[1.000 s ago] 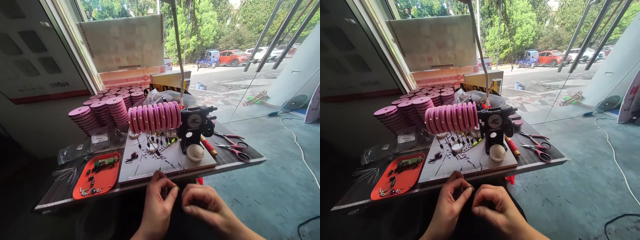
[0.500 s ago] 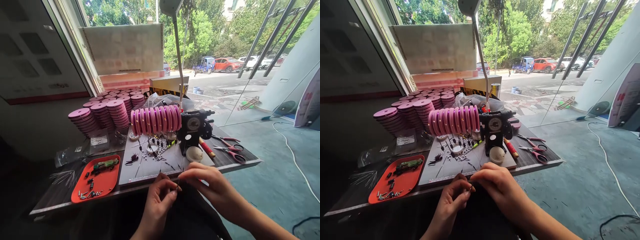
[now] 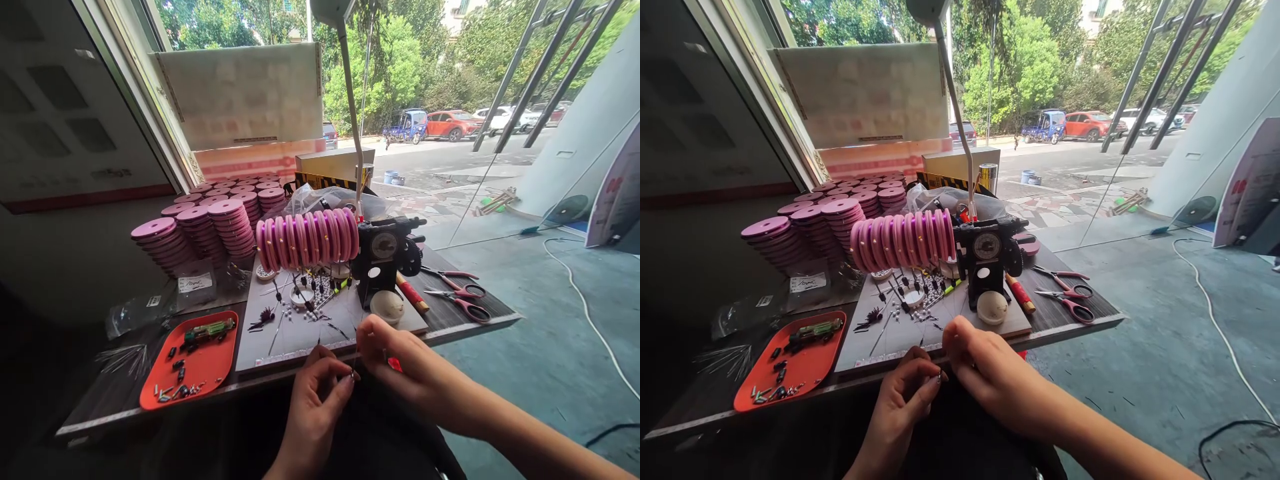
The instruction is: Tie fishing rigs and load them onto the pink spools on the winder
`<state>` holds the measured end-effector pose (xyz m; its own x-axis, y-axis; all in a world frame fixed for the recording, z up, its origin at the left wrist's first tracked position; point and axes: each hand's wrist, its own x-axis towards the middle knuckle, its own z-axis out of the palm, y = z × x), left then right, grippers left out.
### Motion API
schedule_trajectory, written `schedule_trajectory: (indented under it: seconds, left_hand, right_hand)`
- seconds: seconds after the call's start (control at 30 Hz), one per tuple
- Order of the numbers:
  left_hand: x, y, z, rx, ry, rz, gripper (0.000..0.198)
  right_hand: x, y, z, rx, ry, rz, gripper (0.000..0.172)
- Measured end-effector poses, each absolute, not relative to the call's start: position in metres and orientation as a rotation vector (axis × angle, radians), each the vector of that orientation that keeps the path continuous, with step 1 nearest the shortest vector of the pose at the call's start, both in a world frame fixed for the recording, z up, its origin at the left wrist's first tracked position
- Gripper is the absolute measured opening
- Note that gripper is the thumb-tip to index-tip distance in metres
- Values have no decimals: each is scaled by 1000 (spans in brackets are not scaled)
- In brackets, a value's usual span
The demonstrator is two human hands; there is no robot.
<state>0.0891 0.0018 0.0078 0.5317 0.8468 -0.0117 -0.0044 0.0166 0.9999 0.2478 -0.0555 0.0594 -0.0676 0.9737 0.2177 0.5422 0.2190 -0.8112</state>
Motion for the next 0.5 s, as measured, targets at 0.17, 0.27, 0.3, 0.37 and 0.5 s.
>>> schedule_trajectory:
  seconds: [0.17,0.27,0.3,0.37,0.5]
  left_hand:
    - [89,1,11,1423,783,767,17]
    - [89,0,16,1454,770,781,17]
    - [89,-1,17,1469,764,794,17]
    - [89,-1,17,1471,759,813,18]
    - [91,0,14,1365,776,833,18]
  right_hand:
    - [244,-53,62,-1394,-1730,733,9]
    - [240,-51,60,-1362,-1762,669,8]
    - [239,-51,58,-1355,-1764,644,8]
    - [238,-50,54,-1372,-1732,624,6]
    - [239,-53,46,-1496,-1581,722,3]
